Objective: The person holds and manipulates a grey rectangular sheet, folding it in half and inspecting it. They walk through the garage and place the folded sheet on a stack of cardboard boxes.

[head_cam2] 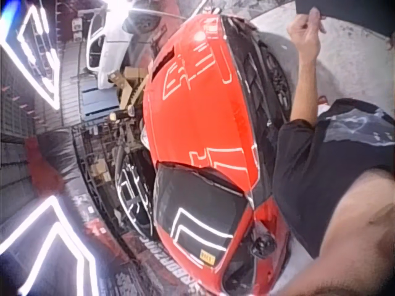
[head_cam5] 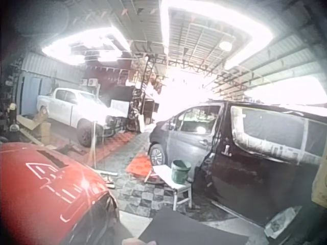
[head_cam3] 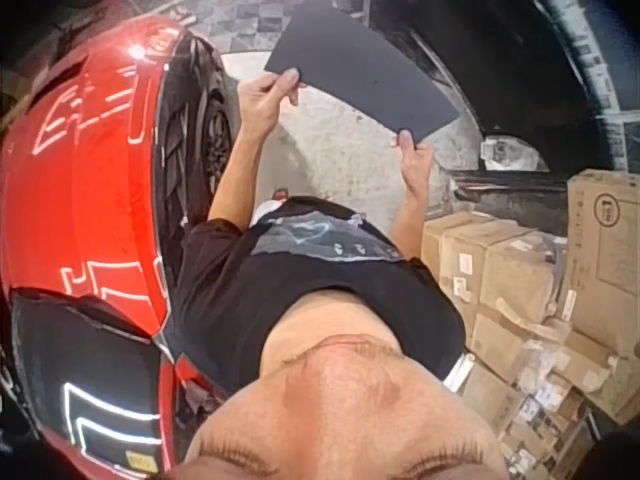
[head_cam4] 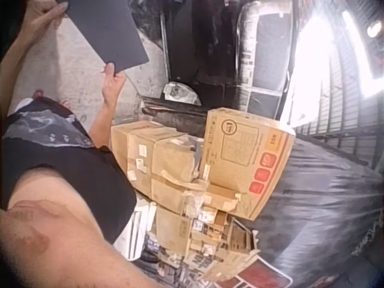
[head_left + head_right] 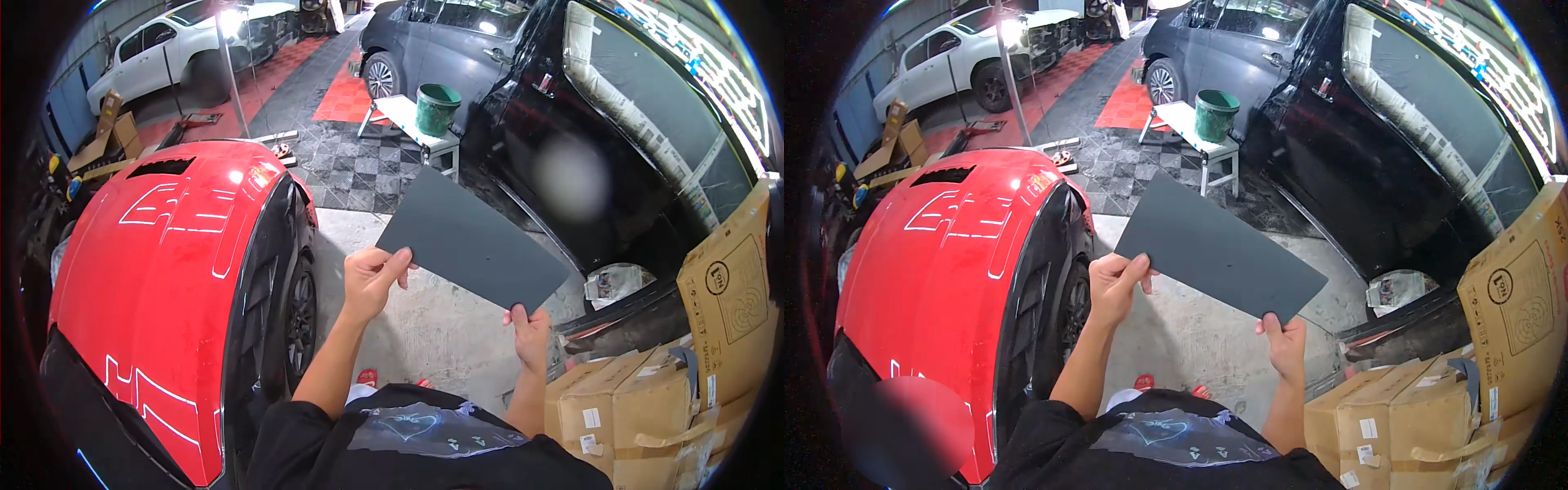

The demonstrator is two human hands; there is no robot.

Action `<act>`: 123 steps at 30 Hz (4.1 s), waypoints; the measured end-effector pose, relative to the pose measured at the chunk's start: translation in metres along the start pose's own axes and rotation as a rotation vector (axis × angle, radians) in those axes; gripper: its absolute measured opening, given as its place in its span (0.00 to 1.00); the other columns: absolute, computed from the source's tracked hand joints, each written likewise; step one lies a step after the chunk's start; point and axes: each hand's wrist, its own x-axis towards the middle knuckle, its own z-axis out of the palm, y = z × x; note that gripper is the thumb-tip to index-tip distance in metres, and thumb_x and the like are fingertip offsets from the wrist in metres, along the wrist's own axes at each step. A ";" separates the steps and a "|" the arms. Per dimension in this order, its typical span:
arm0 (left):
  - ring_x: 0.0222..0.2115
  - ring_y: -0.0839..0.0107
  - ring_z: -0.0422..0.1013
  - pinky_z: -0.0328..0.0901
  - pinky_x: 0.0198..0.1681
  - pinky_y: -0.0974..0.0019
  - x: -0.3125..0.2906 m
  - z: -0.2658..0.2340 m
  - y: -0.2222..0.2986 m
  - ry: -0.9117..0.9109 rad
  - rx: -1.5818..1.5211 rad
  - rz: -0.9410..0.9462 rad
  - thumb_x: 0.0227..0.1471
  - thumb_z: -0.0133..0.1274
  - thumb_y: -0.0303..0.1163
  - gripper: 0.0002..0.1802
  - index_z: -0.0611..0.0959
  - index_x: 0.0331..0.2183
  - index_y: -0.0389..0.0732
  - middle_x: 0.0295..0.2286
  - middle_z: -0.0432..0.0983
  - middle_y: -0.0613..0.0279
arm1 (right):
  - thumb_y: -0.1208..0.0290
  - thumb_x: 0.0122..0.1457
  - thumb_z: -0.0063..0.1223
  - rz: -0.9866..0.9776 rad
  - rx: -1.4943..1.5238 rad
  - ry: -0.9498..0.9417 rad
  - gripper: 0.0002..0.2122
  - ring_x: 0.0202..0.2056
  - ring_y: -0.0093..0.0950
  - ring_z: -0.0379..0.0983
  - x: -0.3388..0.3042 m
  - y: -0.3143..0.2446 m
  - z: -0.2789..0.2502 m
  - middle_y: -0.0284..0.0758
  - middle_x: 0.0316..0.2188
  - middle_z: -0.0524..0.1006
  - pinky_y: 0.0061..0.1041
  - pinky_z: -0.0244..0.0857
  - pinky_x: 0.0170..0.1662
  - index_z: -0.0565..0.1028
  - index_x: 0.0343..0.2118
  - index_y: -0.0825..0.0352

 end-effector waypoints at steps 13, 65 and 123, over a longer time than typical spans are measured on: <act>0.22 0.75 0.67 0.59 0.26 0.70 0.029 0.030 -0.013 -0.040 0.075 0.035 0.63 0.47 0.34 0.21 0.80 0.21 0.33 0.17 0.72 0.62 | 0.65 0.66 0.52 0.099 0.125 0.036 0.10 0.27 0.19 0.68 0.028 0.042 -0.037 0.29 0.25 0.75 0.21 0.63 0.34 0.75 0.32 0.66; 0.17 0.64 0.72 0.64 0.17 0.61 -0.028 0.097 -0.063 -0.124 1.258 0.402 0.55 0.53 0.30 0.13 0.73 0.20 0.41 0.18 0.70 0.62 | 0.68 0.47 0.65 -0.827 -1.001 -0.180 0.12 0.37 0.31 0.72 0.094 -0.017 0.016 0.30 0.34 0.75 0.34 0.62 0.45 0.77 0.34 0.62; 0.29 0.79 0.69 0.63 0.36 0.71 0.061 0.101 0.020 -0.474 0.496 -0.027 0.55 0.58 0.34 0.11 0.82 0.29 0.34 0.25 0.76 0.65 | 0.74 0.59 0.57 -0.119 -0.173 -0.590 0.06 0.32 0.14 0.72 0.135 -0.085 0.007 0.28 0.29 0.78 0.18 0.67 0.38 0.77 0.36 0.70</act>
